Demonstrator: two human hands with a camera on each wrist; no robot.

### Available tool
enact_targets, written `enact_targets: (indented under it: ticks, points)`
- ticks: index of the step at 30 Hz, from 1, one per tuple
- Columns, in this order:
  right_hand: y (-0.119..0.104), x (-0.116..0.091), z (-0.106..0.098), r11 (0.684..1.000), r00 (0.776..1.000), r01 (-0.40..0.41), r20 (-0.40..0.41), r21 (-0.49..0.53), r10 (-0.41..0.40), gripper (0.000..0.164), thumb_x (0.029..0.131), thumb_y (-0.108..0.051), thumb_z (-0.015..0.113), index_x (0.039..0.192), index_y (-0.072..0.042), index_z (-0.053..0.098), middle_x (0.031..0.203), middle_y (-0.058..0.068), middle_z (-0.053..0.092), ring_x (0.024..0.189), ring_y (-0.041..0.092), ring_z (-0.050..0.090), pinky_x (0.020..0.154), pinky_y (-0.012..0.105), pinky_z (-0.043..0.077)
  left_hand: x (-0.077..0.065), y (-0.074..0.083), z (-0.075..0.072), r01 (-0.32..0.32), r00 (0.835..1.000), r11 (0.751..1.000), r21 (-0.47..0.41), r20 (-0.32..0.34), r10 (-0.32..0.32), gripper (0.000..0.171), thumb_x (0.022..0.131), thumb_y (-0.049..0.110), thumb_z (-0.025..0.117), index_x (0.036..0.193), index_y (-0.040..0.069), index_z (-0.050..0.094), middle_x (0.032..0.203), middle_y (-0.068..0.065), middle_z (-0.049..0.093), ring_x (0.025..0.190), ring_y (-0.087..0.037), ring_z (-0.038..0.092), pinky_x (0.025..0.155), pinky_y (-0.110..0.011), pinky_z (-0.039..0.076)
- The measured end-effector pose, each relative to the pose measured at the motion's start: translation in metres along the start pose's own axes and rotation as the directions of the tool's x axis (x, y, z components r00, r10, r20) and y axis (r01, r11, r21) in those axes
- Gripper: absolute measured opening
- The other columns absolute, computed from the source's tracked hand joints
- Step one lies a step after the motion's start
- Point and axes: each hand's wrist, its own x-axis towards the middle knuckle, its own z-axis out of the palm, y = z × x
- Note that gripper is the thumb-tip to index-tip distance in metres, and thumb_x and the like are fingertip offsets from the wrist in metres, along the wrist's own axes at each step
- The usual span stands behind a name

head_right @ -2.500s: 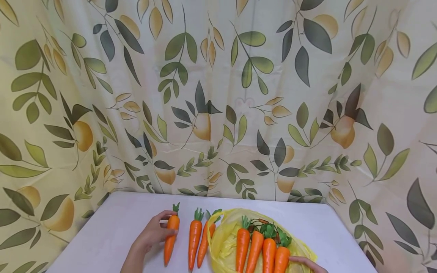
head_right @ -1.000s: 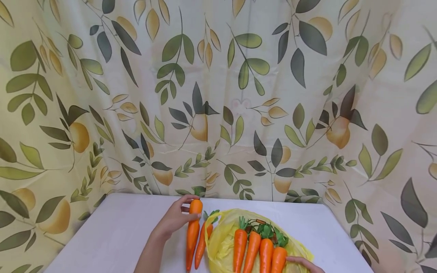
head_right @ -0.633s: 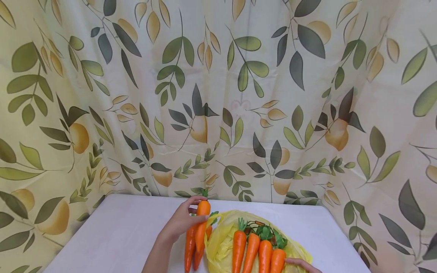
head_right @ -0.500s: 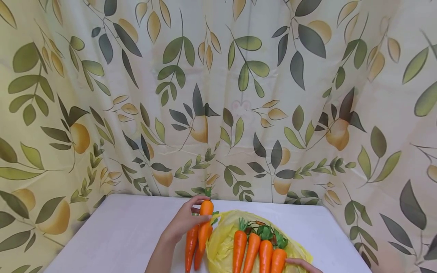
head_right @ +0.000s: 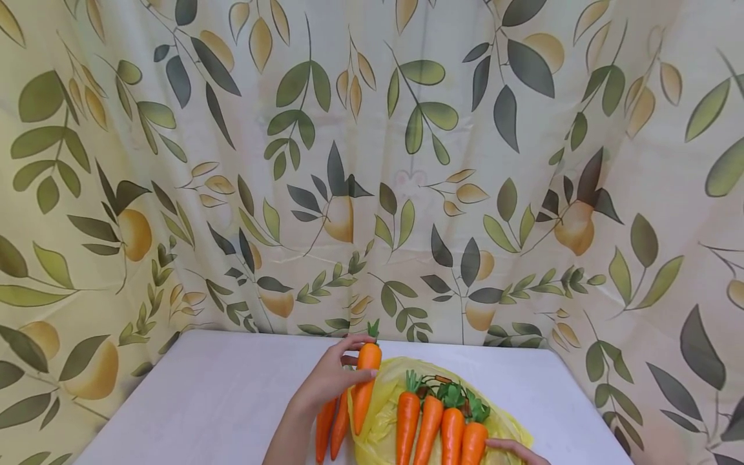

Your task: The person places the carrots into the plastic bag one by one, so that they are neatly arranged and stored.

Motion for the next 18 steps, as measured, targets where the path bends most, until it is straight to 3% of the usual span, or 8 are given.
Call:
enact_targets:
  ticks: [5, 12, 18]
  points:
    - [0.0, -0.001, -0.001, 1.0, 1.0, -0.015, -0.011, -0.016, 0.015, 0.058, 0.111, -0.003, 0.026, 0.151, -0.036, 0.052, 0.143, 0.003, 0.06, 0.128, 0.021, 0.057, 0.106, 0.036, 0.045, 0.0, 0.002, 0.008, 0.008, 1.0, 1.0, -0.01, 0.005, -0.008, 0.051, 0.082, 0.014, 0.088, 0.129, 0.027, 0.069, 0.133, -0.002, 0.058, 0.108, -0.023, 0.06, 0.078, -0.041, 0.056]
    - [-0.001, -0.001, -0.003, 1.0, 0.999, -0.028, 0.017, -0.007, 0.028, 0.06, 0.111, -0.002, 0.024, 0.152, -0.036, 0.051, 0.145, 0.003, 0.059, 0.13, 0.021, 0.056, 0.108, 0.036, 0.043, -0.001, 0.005, 0.023, -0.014, 0.999, 0.995, -0.098, 0.034, 0.017, 0.05, 0.083, 0.006, 0.086, 0.129, 0.02, 0.069, 0.131, -0.005, 0.058, 0.103, -0.025, 0.062, 0.077, -0.039, 0.058]
    - [-0.002, -0.001, -0.001, 0.999, 0.999, -0.039, -0.014, -0.018, 0.039, 0.058, 0.111, -0.003, 0.026, 0.15, -0.037, 0.053, 0.143, 0.003, 0.06, 0.128, 0.021, 0.058, 0.106, 0.036, 0.045, 0.001, 0.001, 0.036, 0.01, 0.999, 0.993, -0.114, 0.041, -0.005, 0.052, 0.082, 0.005, 0.087, 0.129, 0.021, 0.069, 0.13, -0.003, 0.06, 0.104, -0.022, 0.065, 0.08, -0.04, 0.058]
